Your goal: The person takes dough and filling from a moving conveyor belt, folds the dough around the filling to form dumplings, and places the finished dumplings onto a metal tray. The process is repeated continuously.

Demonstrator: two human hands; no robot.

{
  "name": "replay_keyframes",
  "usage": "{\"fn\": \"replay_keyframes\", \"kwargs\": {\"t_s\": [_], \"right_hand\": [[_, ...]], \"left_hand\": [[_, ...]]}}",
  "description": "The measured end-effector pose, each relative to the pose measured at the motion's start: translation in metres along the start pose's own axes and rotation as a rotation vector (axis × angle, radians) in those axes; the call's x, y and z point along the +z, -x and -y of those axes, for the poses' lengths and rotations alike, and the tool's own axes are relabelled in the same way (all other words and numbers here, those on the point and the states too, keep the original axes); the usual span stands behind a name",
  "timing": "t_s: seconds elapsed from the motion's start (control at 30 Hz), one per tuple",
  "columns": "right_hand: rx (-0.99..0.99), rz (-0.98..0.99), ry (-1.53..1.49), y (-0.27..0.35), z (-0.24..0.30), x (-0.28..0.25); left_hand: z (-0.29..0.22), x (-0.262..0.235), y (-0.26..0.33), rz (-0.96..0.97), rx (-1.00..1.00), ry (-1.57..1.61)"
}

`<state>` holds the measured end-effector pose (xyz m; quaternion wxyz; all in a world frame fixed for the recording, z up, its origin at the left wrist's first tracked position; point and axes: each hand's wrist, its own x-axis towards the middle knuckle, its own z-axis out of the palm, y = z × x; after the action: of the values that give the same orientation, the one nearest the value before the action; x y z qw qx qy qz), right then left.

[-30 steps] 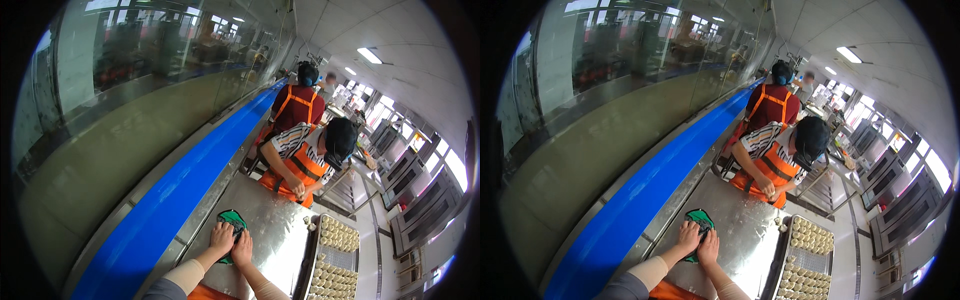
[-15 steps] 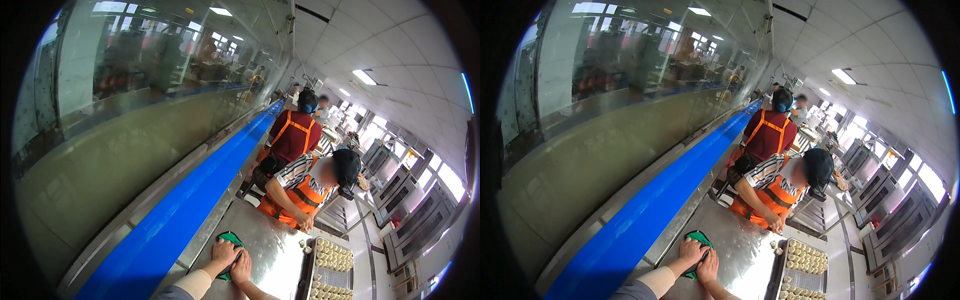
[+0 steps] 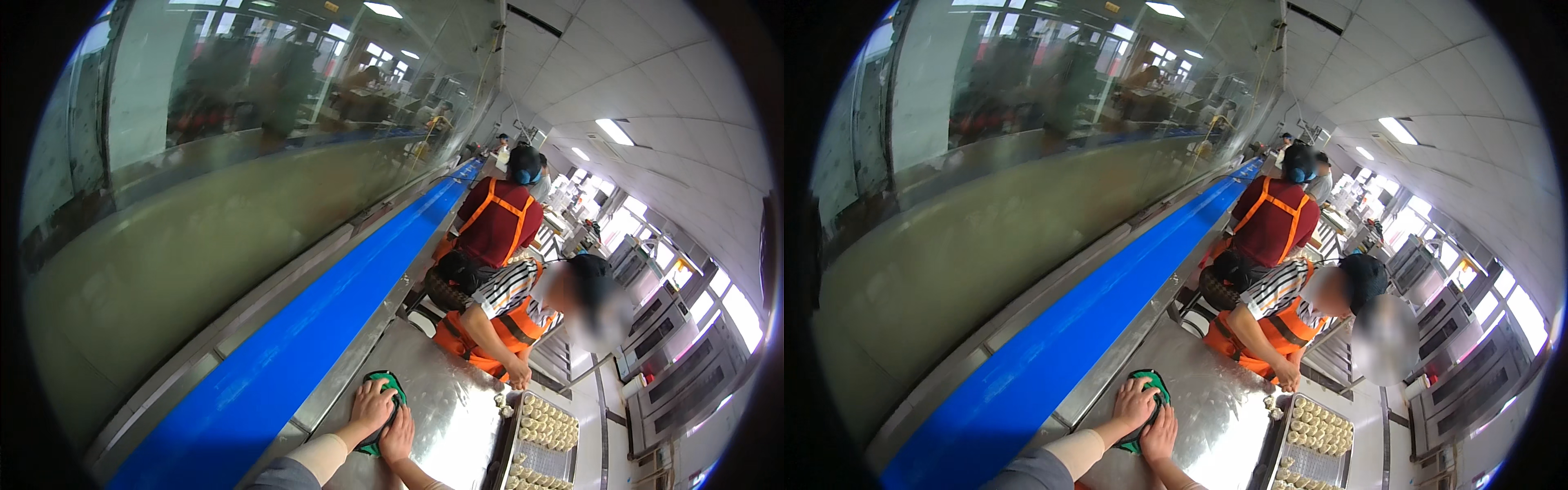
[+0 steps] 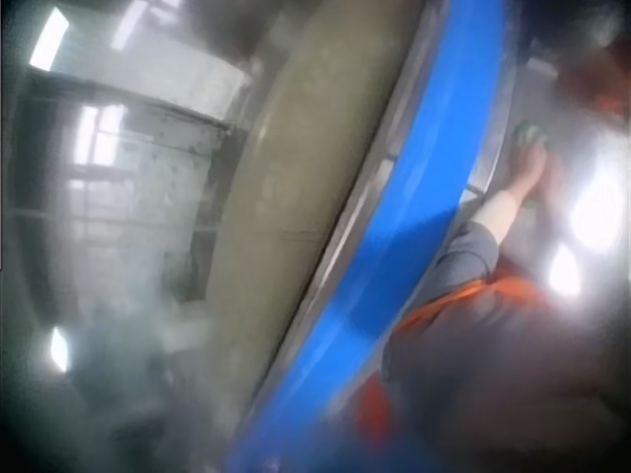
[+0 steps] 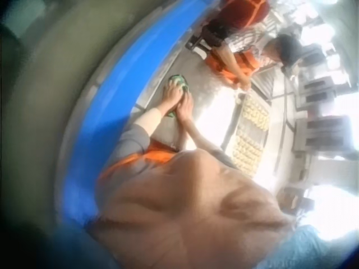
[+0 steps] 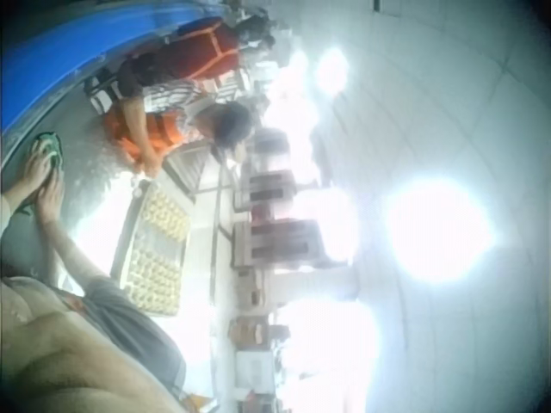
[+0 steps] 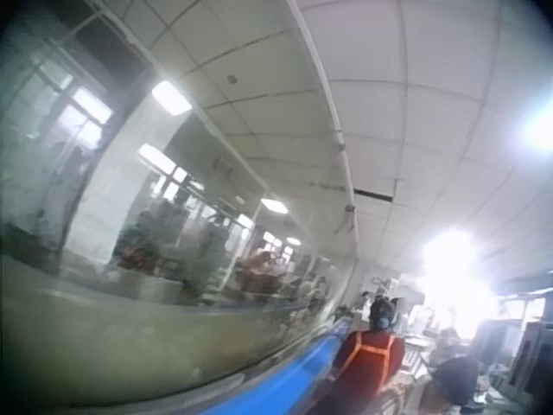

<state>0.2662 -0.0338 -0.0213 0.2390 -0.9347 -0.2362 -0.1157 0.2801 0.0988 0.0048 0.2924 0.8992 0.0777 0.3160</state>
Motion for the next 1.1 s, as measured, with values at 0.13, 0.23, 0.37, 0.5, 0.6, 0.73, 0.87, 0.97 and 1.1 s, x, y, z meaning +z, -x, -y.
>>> {"fn": "replay_keyframes", "kwargs": {"t_s": [0.13, 0.23, 0.37, 0.5, 0.6, 0.73, 0.87, 0.97, 1.1], "right_hand": [[-0.022, -0.011, -0.015, -0.002, 0.006, 0.0], [-0.031, -0.013, -0.007, -0.002, 0.004, 0.002], [-0.03, -0.016, 0.007, -0.001, 0.001, 0.005], [-0.028, 0.003, -0.008, -0.003, 0.006, 0.003], [-0.007, 0.012, -0.045, -0.003, 0.008, 0.005], [0.009, 0.039, -0.041, -0.004, 0.006, 0.006], [0.015, 0.054, -0.047, -0.001, 0.005, 0.008], [0.046, 0.078, -0.042, -0.002, 0.004, 0.009], [0.042, 0.08, -0.02, -0.001, 0.001, 0.012]], "left_hand": [[0.013, 0.009, 0.0, 0.008, 0.028, 0.071], [0.013, 0.014, 0.001, -0.024, -0.002, 0.095], [0.012, 0.008, -0.001, -0.013, -0.023, 0.116], [0.014, 0.005, -0.002, -0.011, -0.023, 0.112], [0.016, 0.005, -0.001, 0.027, -0.067, 0.117], [0.017, 0.003, -0.002, 0.024, -0.075, 0.139], [0.018, 0.0, -0.001, 0.035, -0.076, 0.148], [0.02, 0.003, -0.001, 0.03, -0.082, 0.144], [0.021, 0.006, 0.0, 0.024, -0.087, 0.142]]}}
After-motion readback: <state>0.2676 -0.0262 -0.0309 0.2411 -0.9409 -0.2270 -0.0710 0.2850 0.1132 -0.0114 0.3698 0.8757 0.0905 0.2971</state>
